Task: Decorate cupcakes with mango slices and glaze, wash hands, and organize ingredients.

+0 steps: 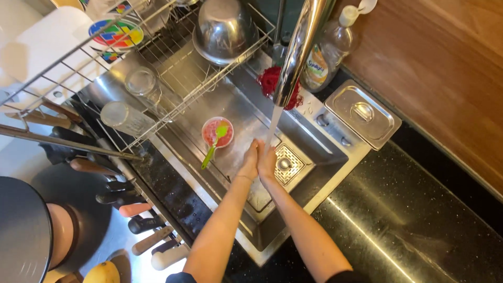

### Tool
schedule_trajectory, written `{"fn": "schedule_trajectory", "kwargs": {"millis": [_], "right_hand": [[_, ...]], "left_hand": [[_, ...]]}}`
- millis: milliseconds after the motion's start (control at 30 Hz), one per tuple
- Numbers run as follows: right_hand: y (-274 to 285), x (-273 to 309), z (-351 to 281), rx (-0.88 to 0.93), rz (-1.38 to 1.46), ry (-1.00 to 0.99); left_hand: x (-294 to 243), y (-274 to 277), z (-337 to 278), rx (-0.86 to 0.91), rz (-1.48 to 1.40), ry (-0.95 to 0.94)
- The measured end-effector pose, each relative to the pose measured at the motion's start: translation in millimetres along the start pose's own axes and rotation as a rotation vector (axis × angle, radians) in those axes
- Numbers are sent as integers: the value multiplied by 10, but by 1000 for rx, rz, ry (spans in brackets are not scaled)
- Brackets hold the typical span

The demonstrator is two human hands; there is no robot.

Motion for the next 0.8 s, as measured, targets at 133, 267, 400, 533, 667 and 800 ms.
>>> {"fn": "schedule_trajectory", "kwargs": {"millis": [133, 267, 400, 533, 667, 800], "right_hand": [[50, -99, 376, 179, -442, 196], [129, -710, 728, 304, -403, 60], [-229, -1176, 417, 476, 707, -361], [77, -1506, 511, 312, 154, -301], [114, -1329, 484, 392, 36, -80], [162, -1081, 332, 459, -81, 143]], "left_hand": [[204, -165, -166, -69, -270, 38], [1128, -322, 877, 175, -1058, -58], [1474, -219, 1207, 154, -1379, -135], [1508, -158, 967, -140, -1075, -180], [980, -121, 385, -385, -497, -300], [936, -59, 489, -414, -151, -462]]}}
Point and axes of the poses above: each hand's wrist, its own z-axis towards the middle knuckle, its own y-axis out of the back of the hand, x = y × z, the point moved 9 cm from there along z, towards the middle knuckle, and after that the axes turned 11 degrees about x, right-handed, at the moved point
